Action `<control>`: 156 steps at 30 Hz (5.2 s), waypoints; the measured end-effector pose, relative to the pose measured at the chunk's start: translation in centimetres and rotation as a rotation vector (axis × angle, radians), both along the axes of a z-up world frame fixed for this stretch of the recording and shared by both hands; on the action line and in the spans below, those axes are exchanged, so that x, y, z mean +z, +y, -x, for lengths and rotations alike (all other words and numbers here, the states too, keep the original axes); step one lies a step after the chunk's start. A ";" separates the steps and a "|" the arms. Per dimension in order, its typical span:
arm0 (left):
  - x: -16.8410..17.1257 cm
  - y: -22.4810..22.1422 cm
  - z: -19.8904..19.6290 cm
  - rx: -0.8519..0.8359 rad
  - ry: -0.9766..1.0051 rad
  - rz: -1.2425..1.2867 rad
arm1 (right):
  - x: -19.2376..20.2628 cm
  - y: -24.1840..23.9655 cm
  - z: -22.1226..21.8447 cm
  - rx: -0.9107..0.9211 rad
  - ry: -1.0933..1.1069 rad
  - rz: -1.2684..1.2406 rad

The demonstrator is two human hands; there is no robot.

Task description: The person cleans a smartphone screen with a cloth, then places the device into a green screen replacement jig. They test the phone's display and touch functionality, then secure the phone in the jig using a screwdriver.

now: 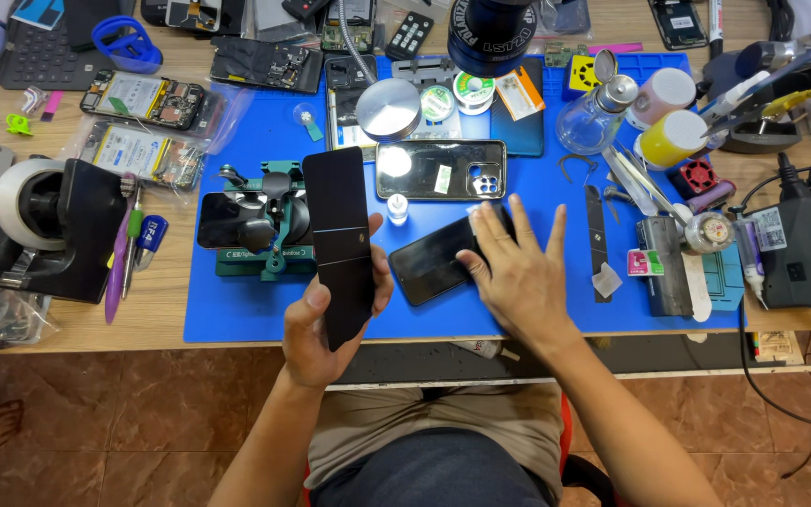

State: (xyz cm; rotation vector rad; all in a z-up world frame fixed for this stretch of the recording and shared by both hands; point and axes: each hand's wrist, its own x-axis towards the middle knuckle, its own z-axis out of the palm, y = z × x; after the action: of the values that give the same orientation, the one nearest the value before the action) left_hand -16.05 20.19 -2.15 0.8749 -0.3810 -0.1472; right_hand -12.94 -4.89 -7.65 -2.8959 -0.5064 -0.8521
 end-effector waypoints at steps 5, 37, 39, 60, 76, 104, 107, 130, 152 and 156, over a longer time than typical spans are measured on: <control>0.0 0.2 0.1 0.005 0.017 -0.013 | -0.1 -1.2 -0.4 -0.019 -0.009 -0.009; 0.7 1.9 0.8 0.037 -0.007 0.028 | 0.9 2.5 4.0 0.108 0.082 -0.012; 1.0 1.9 0.8 0.047 -0.009 0.013 | 0.3 -0.3 3.0 -0.050 0.092 0.055; 0.7 1.9 0.9 0.029 -0.005 0.028 | 1.5 4.3 4.6 0.182 0.034 -0.020; 0.5 1.3 0.3 0.017 0.001 0.023 | 1.7 5.3 4.6 0.228 0.083 -0.073; 0.9 1.1 1.0 0.049 -0.015 -0.028 | 0.3 -2.5 2.1 -0.071 0.086 0.056; 0.9 1.2 1.0 0.050 -0.019 -0.030 | 0.6 -1.6 2.8 -0.085 0.135 0.023; 0.7 0.9 0.4 0.069 -0.115 0.027 | 0.2 -1.1 1.2 -0.025 0.078 0.046; 3.2 1.6 -1.5 0.292 -0.258 -0.064 | 2.2 6.0 3.8 0.264 0.204 -0.004; 3.4 1.8 -1.3 0.327 -0.295 -0.168 | 2.6 5.1 2.8 0.250 0.162 0.037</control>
State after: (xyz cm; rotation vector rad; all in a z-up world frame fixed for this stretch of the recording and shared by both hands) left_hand -14.72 22.02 1.29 1.1164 -0.4994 0.2584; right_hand -15.75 0.18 -5.08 -2.8203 -0.8510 -0.5730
